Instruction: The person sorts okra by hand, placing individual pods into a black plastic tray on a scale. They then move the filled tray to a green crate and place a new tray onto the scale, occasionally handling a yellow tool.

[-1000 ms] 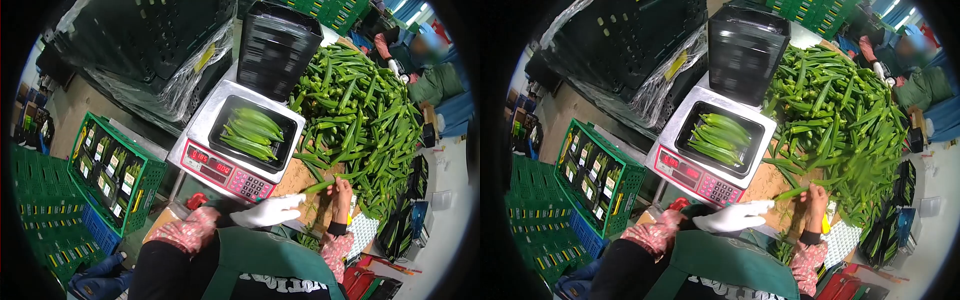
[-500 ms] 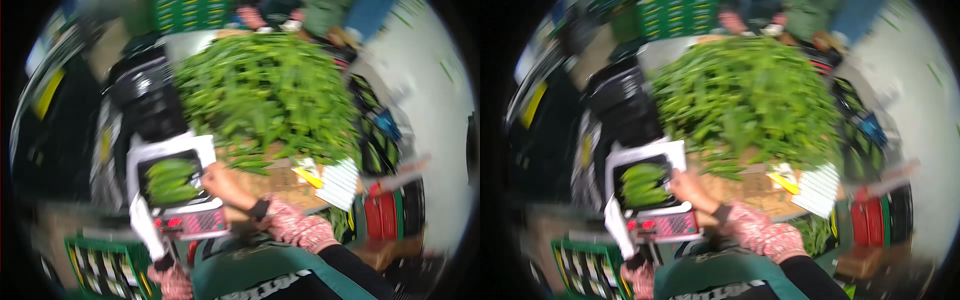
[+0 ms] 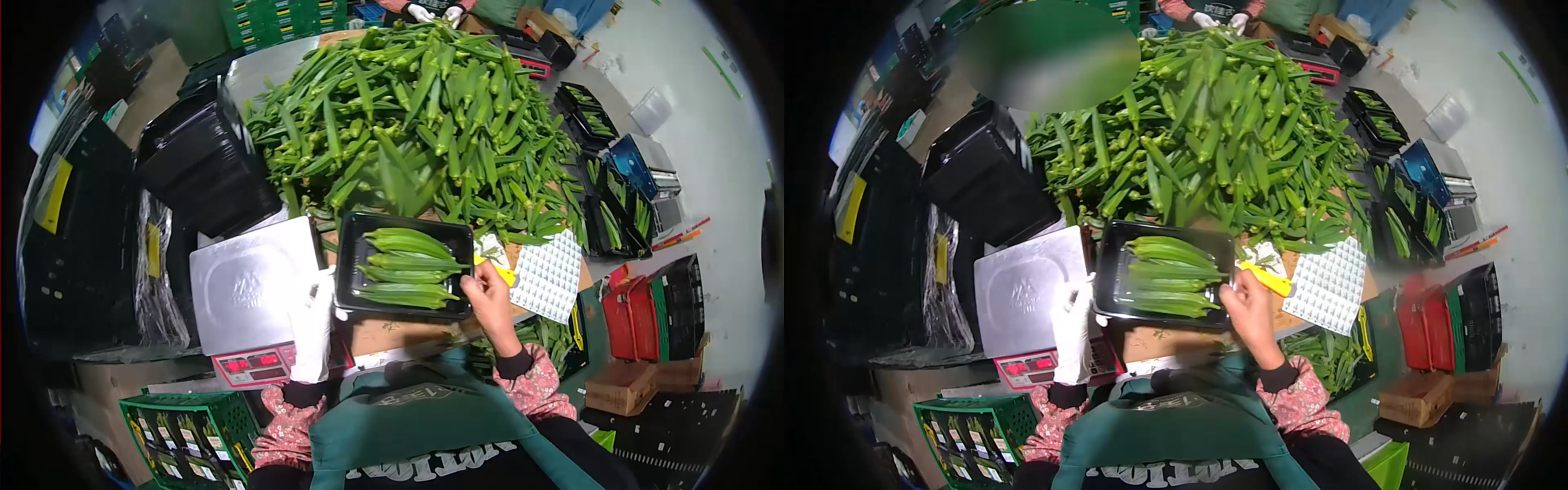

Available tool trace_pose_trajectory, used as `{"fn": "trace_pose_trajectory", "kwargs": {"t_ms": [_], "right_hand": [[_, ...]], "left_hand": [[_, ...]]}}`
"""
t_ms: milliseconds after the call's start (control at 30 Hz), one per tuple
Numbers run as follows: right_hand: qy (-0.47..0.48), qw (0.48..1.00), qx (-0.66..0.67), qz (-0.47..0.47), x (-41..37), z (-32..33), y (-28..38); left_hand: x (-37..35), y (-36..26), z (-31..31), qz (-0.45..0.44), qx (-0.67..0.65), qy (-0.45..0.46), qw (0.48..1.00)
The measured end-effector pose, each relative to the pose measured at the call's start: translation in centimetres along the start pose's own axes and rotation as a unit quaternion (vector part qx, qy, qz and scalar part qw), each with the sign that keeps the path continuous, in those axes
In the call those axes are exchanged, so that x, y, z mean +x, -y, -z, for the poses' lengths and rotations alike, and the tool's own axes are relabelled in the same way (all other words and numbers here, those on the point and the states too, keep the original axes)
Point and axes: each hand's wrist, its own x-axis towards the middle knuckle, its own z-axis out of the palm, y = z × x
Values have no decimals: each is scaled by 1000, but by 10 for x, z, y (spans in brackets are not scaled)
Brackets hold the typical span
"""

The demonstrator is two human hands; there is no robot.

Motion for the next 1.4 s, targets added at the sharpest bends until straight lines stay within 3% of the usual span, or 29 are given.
{"fn": "trace_pose_trajectory", "kwargs": {"t_ms": [100,200,233,367,467,533,600,767,967,1133,1267,1300,1400], "right_hand": [[-32,997,-40,-52,-3,37,-6],[-88,995,24,-28,-8,53,0],[-99,994,-26,-33,-15,63,-1],[-162,985,49,-21,-17,81,-30],[-186,980,56,-38,-19,101,-38],[-236,968,63,-52,-18,127,-50],[-285,951,104,-55,-15,152,-58],[-420,898,104,-80,7,231,-71],[-478,872,98,-30,69,361,-100],[-447,887,51,-101,119,457,-128],[-474,866,102,-120,125,466,-139],[-482,861,67,-148,122,462,-146],[-539,823,-168,-56,85,417,-165]], "left_hand": [[9,38,-21,-29,50,70,996],[1,35,-53,30,-80,106,991],[2,35,-59,25,-64,122,990],[12,65,-74,25,-24,220,975],[-3,43,-92,9,-24,223,975],[-8,34,-99,55,-75,192,977],[-5,36,-91,101,-56,199,973],[-5,57,-84,92,17,211,973],[-8,54,-93,112,30,199,973],[-8,51,-99,118,52,184,975],[-7,57,-101,119,43,185,974],[-6,59,-100,112,34,190,975],[-1,38,-87,54,30,166,984]]}}
